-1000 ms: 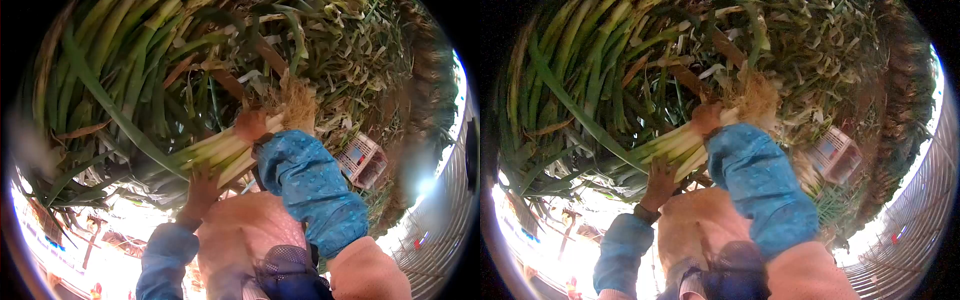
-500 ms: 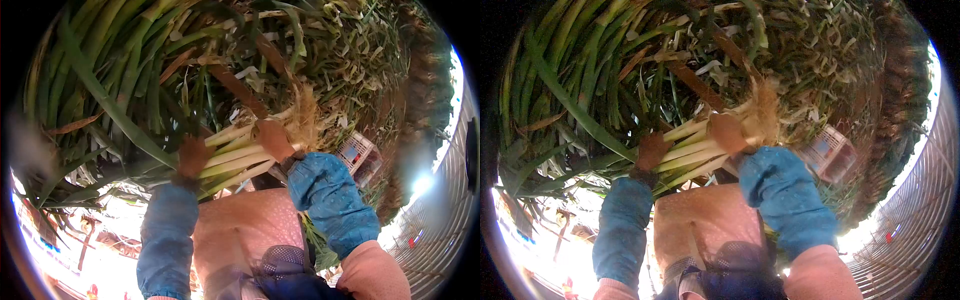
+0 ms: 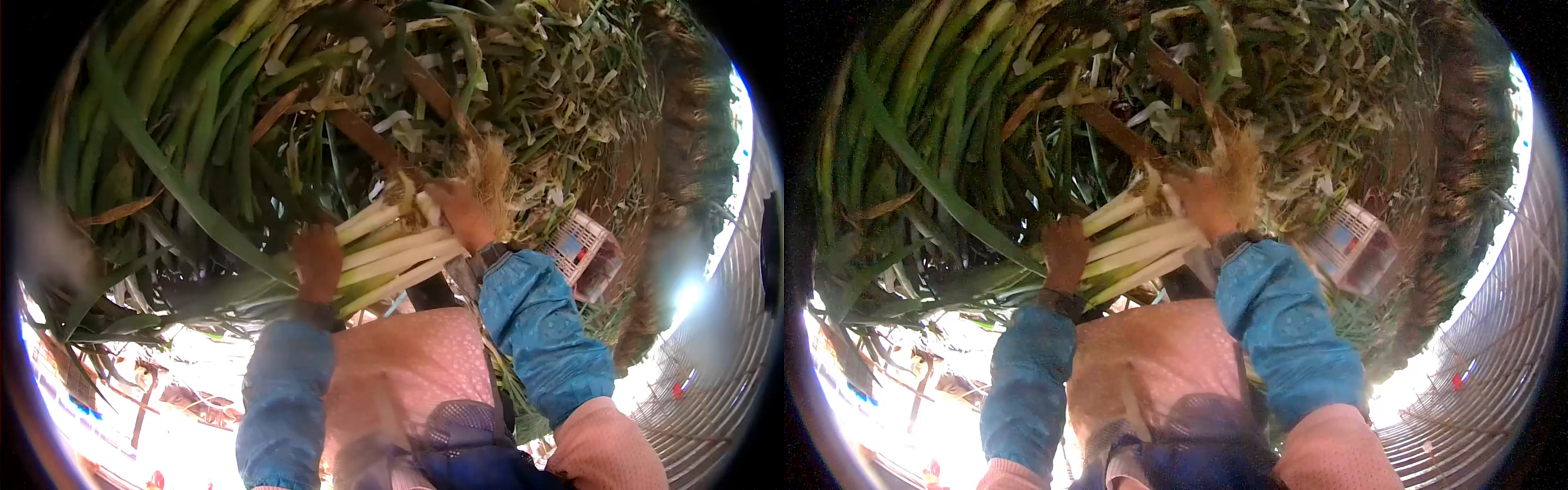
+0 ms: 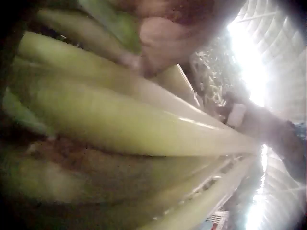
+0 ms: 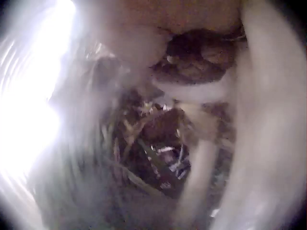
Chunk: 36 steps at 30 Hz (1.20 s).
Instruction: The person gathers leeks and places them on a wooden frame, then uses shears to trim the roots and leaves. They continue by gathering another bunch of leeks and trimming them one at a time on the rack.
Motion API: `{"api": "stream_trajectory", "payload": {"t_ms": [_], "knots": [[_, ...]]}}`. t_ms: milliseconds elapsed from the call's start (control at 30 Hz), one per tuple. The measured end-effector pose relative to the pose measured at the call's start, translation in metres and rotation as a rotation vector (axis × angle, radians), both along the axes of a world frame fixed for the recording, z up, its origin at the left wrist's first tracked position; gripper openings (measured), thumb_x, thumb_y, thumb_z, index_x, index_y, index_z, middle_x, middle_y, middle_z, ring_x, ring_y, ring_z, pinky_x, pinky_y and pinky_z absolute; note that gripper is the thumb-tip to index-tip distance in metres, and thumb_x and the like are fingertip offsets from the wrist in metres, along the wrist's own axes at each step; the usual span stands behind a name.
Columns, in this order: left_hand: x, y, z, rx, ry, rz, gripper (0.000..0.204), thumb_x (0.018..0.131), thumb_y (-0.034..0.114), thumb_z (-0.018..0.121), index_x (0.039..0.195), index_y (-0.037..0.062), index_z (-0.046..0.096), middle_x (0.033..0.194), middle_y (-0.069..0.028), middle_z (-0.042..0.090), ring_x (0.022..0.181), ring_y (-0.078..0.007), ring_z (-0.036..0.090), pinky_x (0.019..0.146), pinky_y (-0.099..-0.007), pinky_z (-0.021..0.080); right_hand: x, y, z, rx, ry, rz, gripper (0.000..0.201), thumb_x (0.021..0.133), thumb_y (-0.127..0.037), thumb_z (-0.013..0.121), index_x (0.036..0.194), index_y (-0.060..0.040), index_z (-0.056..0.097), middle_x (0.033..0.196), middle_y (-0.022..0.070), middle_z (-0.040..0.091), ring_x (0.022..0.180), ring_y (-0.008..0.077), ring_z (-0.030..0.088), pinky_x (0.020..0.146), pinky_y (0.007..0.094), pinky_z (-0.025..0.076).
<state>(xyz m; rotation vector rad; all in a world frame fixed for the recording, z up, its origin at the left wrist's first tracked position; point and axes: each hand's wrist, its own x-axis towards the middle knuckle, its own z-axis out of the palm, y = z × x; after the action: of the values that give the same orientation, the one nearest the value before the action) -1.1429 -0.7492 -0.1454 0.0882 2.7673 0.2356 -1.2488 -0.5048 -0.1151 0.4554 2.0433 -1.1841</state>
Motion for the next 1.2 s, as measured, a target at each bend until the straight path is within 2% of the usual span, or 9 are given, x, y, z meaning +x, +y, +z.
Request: {"api": "stream_trajectory", "payload": {"t_ms": [333, 433, 567, 667, 800, 933, 1000, 1100, 1200], "knots": [[-0.038, 0.054, 0.014, 0.023, -0.016, 0.060, 0.032, 0.076, 0.017, 0.057, 0.105, 0.0040, 0.052, 0.089, -0.0128, 0.055, 0.087, -0.0291, 0.053, 0.079, -0.0429, 0.040, -0.029, -0.004, -0.027, 0.191, -0.104, 0.148, 0.036, 0.072, -0.025, 0.066, 0.096, 0.0015, 0.063, 0.084, 0.0188, 0.064, 0.077, 0.0280, 0.062, 0.069, 0.0368, 0.048], [-0.032, 0.042, 0.006, 0.140, -0.028, 0.060, 0.033, 0.077, 0.024, 0.057, 0.102, 0.0031, 0.052, 0.090, -0.0141, 0.055, 0.087, -0.0303, 0.054, 0.078, -0.0422, 0.042, -0.021, 0.016, -0.047, 0.388, 0.517, 0.800, 0.028, 0.072, -0.018, 0.062, 0.093, 0.0008, 0.065, 0.088, 0.0216, 0.063, 0.081, 0.0331, 0.061, 0.072, 0.0396, 0.049], [-0.037, 0.001, 0.001, 0.279, -0.457, 0.142, 0.059, 0.068, 0.043, 0.068, 0.105, -0.0002, 0.051, 0.102, -0.0196, 0.056, 0.094, -0.0356, 0.054, 0.081, -0.0456, 0.043, 0.003, 0.031, -0.093, 0.391, 0.500, 0.351, 0.025, 0.068, -0.014, 0.062, 0.091, -0.0067, 0.066, 0.091, 0.0157, 0.063, 0.083, 0.0322, 0.060, 0.073, 0.0391, 0.047], [-0.044, -0.014, -0.003, 0.335, -0.611, 0.165, 0.064, 0.063, 0.047, 0.071, 0.102, -0.0003, 0.053, 0.102, -0.0210, 0.056, 0.094, -0.0368, 0.054, 0.079, -0.0466, 0.044, -0.040, 0.004, -0.008, 0.617, 0.409, 0.365, 0.023, 0.072, -0.017, 0.060, 0.092, -0.0079, 0.065, 0.092, 0.0173, 0.062, 0.083, 0.0333, 0.060, 0.072, 0.0395, 0.048], [-0.028, -0.015, -0.022, 0.374, -0.441, 0.272, 0.056, 0.061, 0.044, 0.073, 0.093, 0.0001, 0.057, 0.095, -0.0206, 0.058, 0.090, -0.0374, 0.055, 0.076, -0.0467, 0.045, -0.105, 0.096, -0.026, 1.057, 0.538, 0.549, 0.007, 0.075, -0.011, 0.056, 0.076, -0.0058, 0.060, 0.078, 0.0139, 0.060, 0.074, 0.0347, 0.059, 0.064, 0.0428, 0.049], [-0.035, -0.008, -0.022, 0.367, -0.416, 0.320, 0.051, 0.059, 0.040, 0.075, 0.084, -0.0002, 0.058, 0.088, -0.0212, 0.059, 0.084, -0.0375, 0.057, 0.074, -0.0459, 0.045, -0.134, 0.106, 0.018, 0.813, 0.749, 0.650, 0.009, 0.074, -0.015, 0.056, 0.075, -0.0069, 0.059, 0.076, 0.0123, 0.060, 0.067, 0.0361, 0.058, 0.061, 0.0431, 0.049], [-0.045, -0.007, -0.007, 0.365, -0.415, 0.346, 0.049, 0.058, 0.039, 0.076, 0.082, -0.0002, 0.058, 0.087, -0.0216, 0.059, 0.082, -0.0375, 0.057, 0.074, -0.0454, 0.046, -0.109, 0.101, -0.021, 0.663, 0.792, 0.801, 0.015, 0.075, -0.020, 0.055, 0.078, -0.0056, 0.059, 0.078, 0.0138, 0.060, 0.070, 0.0359, 0.059, 0.061, 0.0430, 0.048], [-0.042, -0.003, -0.004, 0.396, -0.336, 0.310, 0.049, 0.057, 0.036, 0.077, 0.083, -0.0022, 0.059, 0.085, -0.0225, 0.059, 0.083, -0.0373, 0.057, 0.074, -0.0454, 0.046, -0.071, -0.007, 0.005, 0.665, 0.120, 0.789, 0.021, 0.076, -0.020, 0.054, 0.088, -0.0037, 0.060, 0.084, 0.0177, 0.060, 0.080, 0.0341, 0.060, 0.067, 0.0444, 0.049], [-0.029, 0.002, -0.007, 0.515, -0.370, 0.383, 0.051, 0.058, 0.032, 0.075, 0.091, -0.0029, 0.059, 0.087, -0.0238, 0.059, 0.084, -0.0396, 0.057, 0.075, -0.0457, 0.045, -0.054, -0.017, -0.018, 0.605, 0.257, 0.793, 0.027, 0.074, -0.025, 0.058, 0.091, -0.0048, 0.062, 0.081, 0.0179, 0.062, 0.079, 0.0362, 0.061, 0.067, 0.0466, 0.049]]}}
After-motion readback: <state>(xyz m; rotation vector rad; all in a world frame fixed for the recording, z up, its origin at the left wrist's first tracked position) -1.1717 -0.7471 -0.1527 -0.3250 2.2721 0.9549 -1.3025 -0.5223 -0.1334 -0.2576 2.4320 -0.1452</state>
